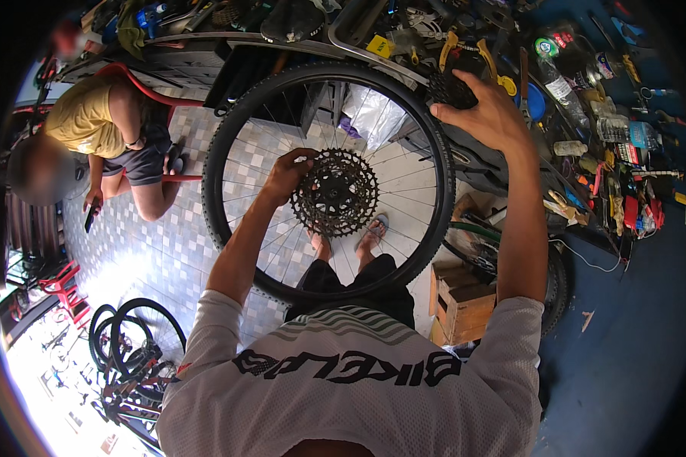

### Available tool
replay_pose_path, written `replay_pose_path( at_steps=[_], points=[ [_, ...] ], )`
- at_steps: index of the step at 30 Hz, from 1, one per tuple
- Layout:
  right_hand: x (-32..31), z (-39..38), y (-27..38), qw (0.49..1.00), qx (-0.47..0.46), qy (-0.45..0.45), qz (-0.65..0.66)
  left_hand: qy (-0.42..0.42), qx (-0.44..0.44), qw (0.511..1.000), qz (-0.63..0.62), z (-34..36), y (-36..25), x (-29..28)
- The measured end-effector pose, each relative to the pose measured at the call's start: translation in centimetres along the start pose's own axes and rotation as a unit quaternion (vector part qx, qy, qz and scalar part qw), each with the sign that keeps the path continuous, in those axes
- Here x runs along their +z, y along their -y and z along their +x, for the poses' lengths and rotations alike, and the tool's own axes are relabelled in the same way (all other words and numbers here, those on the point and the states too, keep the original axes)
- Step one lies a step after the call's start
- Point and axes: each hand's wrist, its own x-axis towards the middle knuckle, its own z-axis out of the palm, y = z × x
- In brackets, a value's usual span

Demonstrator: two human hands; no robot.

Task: The person inflates a bicycle tire, attaches the front wheel to the bicycle frame, and adjusts the rear cassette on the wheel. The person uses a hand pump and tools to complete the assembly.

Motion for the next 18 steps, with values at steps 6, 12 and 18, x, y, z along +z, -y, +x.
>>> replay_pose_path(
  at_steps=[6,12,18],
  points=[
    [0.3,-0.2,-0.5,1.000,-0.019,-0.008,-0.019,0.004,0.009,0.997,0.076,0.8,0.1,-0.2],
    [0.5,-0.3,-1.5,0.999,-0.017,-0.009,-0.028,0.000,-0.001,0.997,0.083,1.1,0.7,-0.3],
    [0.6,-0.6,-1.5,0.999,-0.022,-0.012,-0.037,-0.015,0.016,0.986,0.167,1.3,0.7,-0.6]
  ],
)
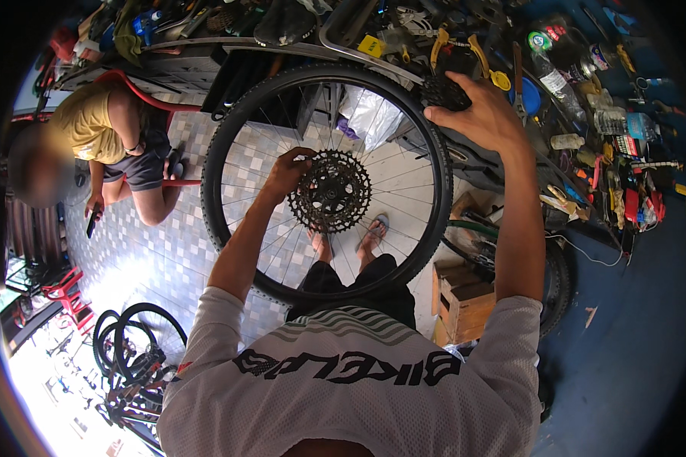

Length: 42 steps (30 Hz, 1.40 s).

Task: The person inflates a bicycle tire, attaches the front wheel to the bicycle frame, and adjusts the rear cassette on the wheel. The person uses a hand pump and tools to complete the assembly.

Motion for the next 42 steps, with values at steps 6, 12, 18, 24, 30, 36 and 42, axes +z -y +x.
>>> replay_pose_path(
  at_steps=[6,12,18,24,30,36,42],
  points=[
    [0.2,-0.2,0.0,1.000,0.005,0.014,0.008,-0.124,0.122,0.948,0.266,-1.3,-1.9,0.5],
    [0.4,-0.4,-0.4,1.000,0.001,0.007,0.013,-0.158,0.283,0.880,0.346,-6.0,-5.2,3.3],
    [0.7,-0.3,0.2,1.000,-0.030,0.002,0.009,-0.021,0.398,0.722,0.566,-7.0,-4.7,6.4],
    [0.8,-1.4,0.5,0.999,-0.043,-0.016,-0.003,-0.049,0.398,0.795,0.455,-7.1,-5.3,7.2],
    [1.7,-2.1,0.3,0.997,-0.070,-0.020,0.014,-0.058,0.276,0.909,0.308,-4.9,-5.3,3.6],
    [3.1,-2.7,1.8,0.998,-0.046,0.038,0.022,-0.020,0.255,0.937,0.240,-4.4,-3.7,3.9],
    [3.7,-3.7,3.5,0.998,-0.041,0.045,0.004,-0.012,0.248,0.941,0.230,-4.4,-3.3,4.0]
  ],
)
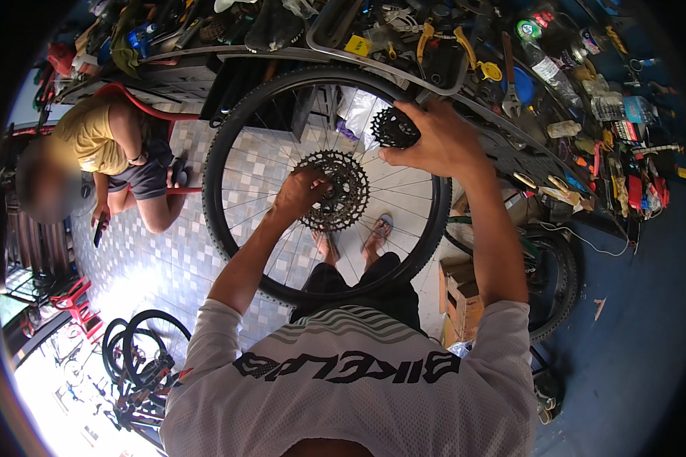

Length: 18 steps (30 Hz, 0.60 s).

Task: The person inflates a bicycle tire, attaches the front wheel to the bicycle frame, and adjusts the rear cassette on the wheel. The person uses a hand pump and tools to complete the assembly.

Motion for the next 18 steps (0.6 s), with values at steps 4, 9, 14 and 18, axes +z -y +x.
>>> replay_pose_path(
  at_steps=[4,9,14,18],
  points=[
    [0.9,-0.5,0.9,1.000,-0.025,-0.009,-0.006,-0.022,0.004,1.000,0.002,-0.3,0.5,-0.4],
    [3.3,-1.2,2.3,0.997,-0.079,-0.024,0.013,-0.108,-0.085,0.979,-0.150,-0.6,-1.8,-0.7],
    [5.0,-1.9,5.1,0.991,-0.113,-0.051,-0.045,-0.054,-0.200,0.790,-0.576,-1.1,-9.5,-1.5],
    [5.9,-2.0,7.0,0.991,-0.107,-0.046,-0.061,-0.076,-0.181,0.711,-0.676,-1.8,-10.1,-0.2]
  ],
)
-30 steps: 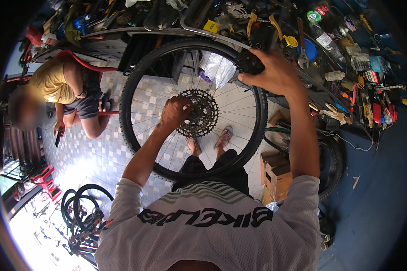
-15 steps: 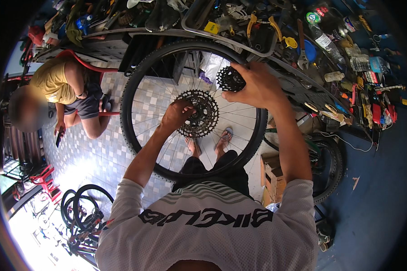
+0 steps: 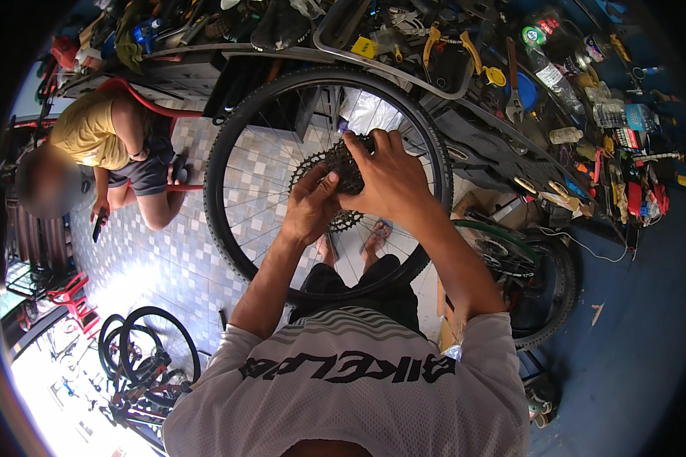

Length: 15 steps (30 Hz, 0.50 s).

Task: The person inflates a bicycle tire, attaches the front wheel to the bicycle frame, and adjusts the rear cassette on the wheel. The person uses a hand pump and tools to complete the assembly.

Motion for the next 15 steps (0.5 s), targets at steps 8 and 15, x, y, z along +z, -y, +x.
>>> replay_pose_path(
  at_steps=[8,15],
  points=[
    [1.7,-0.1,1.5,0.998,0.035,0.041,0.025,-0.029,-0.001,1.000,-0.005,-0.3,0.1,-0.4],
    [4.5,-0.3,0.0,0.993,0.002,0.014,0.120,-0.061,-0.003,0.998,-0.002,-0.7,-0.5,-1.3]
  ],
)
